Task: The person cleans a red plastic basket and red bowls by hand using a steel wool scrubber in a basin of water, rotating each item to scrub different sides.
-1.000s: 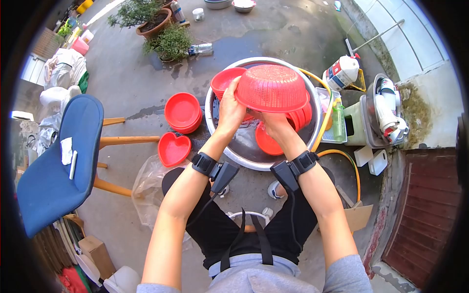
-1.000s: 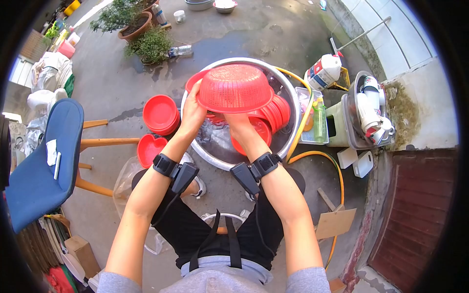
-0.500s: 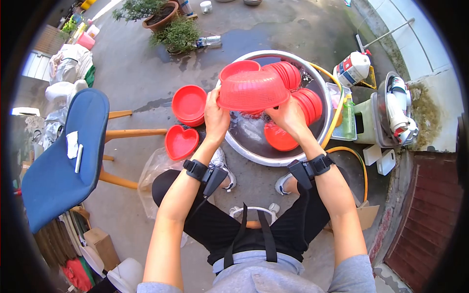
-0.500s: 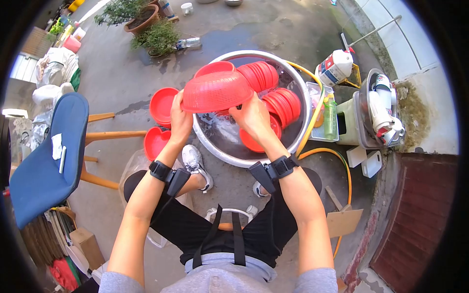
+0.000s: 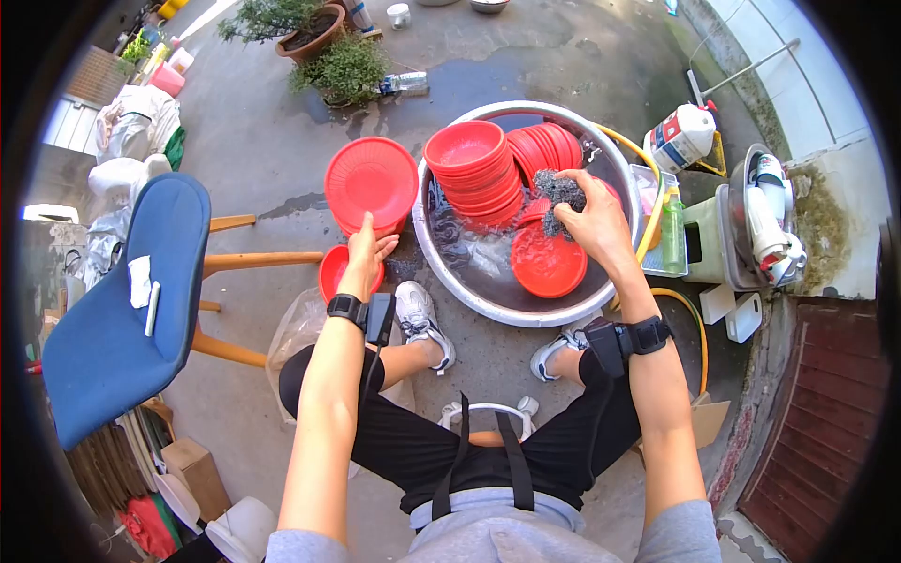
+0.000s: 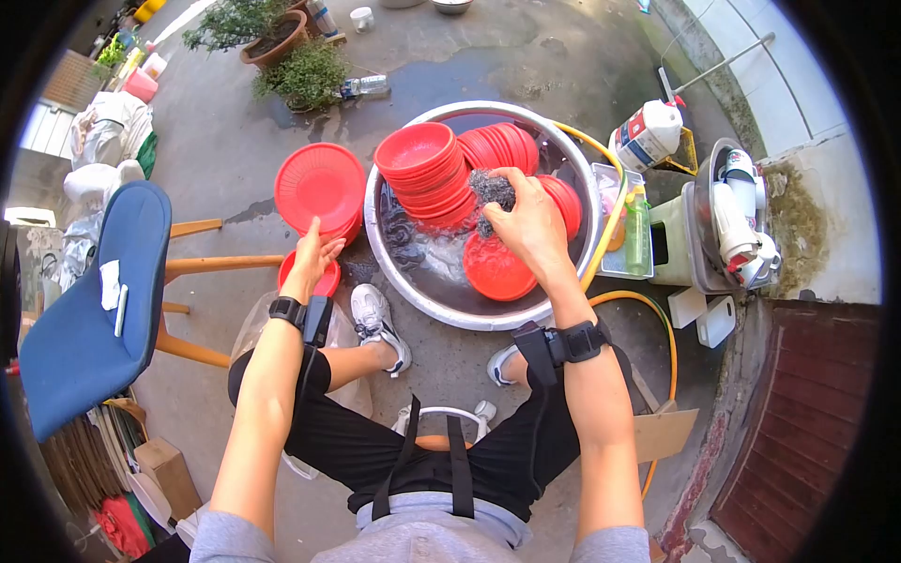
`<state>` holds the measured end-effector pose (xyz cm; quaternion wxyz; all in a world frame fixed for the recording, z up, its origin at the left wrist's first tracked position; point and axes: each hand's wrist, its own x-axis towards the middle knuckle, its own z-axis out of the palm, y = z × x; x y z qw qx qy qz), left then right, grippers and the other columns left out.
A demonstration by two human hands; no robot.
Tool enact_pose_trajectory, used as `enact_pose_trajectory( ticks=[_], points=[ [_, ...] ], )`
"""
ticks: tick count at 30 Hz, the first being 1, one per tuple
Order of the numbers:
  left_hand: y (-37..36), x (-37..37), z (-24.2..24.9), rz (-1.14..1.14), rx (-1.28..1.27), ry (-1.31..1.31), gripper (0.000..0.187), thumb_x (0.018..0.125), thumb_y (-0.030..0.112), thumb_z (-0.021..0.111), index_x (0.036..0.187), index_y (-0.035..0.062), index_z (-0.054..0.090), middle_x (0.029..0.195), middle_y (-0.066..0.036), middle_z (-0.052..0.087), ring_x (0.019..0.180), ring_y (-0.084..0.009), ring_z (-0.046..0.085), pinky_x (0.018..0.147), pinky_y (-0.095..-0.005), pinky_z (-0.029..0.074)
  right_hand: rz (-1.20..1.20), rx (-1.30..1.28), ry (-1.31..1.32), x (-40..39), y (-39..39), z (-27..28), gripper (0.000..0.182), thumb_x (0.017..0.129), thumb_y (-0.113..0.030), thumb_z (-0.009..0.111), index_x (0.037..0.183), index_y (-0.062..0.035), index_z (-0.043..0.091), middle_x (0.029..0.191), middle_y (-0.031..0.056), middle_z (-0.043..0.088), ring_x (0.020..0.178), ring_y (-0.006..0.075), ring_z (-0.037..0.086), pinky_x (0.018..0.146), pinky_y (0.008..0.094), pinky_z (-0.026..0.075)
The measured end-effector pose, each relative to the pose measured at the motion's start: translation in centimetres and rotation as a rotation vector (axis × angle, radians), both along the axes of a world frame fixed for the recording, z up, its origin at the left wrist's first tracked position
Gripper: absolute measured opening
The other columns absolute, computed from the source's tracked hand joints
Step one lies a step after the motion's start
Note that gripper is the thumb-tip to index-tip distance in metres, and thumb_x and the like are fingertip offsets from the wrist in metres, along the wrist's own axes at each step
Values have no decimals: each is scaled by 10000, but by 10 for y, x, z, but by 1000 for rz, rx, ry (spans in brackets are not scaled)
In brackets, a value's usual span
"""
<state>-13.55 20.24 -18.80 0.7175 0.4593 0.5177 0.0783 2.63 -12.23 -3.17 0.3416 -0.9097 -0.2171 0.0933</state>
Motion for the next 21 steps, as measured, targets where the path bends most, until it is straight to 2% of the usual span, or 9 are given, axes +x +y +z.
enact_pose_trajectory(
  ticks=[1,2,6,10,14,15,17,19,21],
  points=[
    [9,-4,4,-13,-44,-13,703,957,472,526,1335,-100,371,1228,-258,576,968,-295,660,728,-321,577,-4,18,-28,0,-1,0,432,760,-220,637,1181,-131,602,1046,177,627,988,353,622,858,439,493],
    [13,-6,6,11,-80,82,745,942,520,532,1368,-70,371,1209,-226,602,970,-273,652,741,-319,571,-15,17,-7,0,-1,4,432,759,-223,639,1181,-134,604,1034,177,628,983,351,622,853,435,491],
    [12,-15,-29,-128,-6,240,632,970,466,509,1370,-14,409,1173,-147,640,864,-219,652,686,-285,561,-40,37,-10,5,-6,3,430,759,-227,641,1177,-131,607,1024,174,629,973,344,624,845,426,491],
    [-17,-10,-45,-234,14,273,432,979,363,521,1248,25,524,1090,-103,662,743,-164,628,614,-261,539,-32,70,-52,7,-8,2,428,760,-232,643,1175,-135,608,1013,156,631,958,336,626,832,415,495],
    [-51,1,-55,-494,257,287,316,933,320,573,1098,53,607,938,-58,691,707,-113,614,601,-257,522,-52,24,-42,4,-7,10,425,764,-233,643,1177,-138,606,1024,142,627,957,337,625,827,418,496],
    [-61,4,-63,-617,406,297,267,913,291,598,1036,58,638,913,-78,698,701,-158,637,638,-301,526,-58,21,-39,4,-8,10,425,764,-233,643,1177,-138,606,1024,142,627,957,337,625,827,418,496],
    [-98,12,-44,-788,808,161,208,897,245,607,975,58,656,927,-118,692,740,-249,654,705,-359,521,-69,20,-57,6,-11,10,430,766,-235,644,1182,-137,601,1046,142,620,962,338,625,829,420,497],
    [-135,22,-42,-824,998,-41,154,879,194,604,935,63,664,919,-138,667,812,-324,640,770,-395,501,-88,0,-41,5,-13,15,429,767,-229,645,1183,-138,598,1072,145,615,966,343,624,831,423,499],
    [-169,32,-44,-984,1038,-142,134,875,165,600,940,67,666,911,-132,649,875,-331,625,792,-414,495,-99,10,-51,6,-18,15,425,768,-221,645,1182,-138,596,1080,146,617,968,353,622,835,427,500]
  ],
)
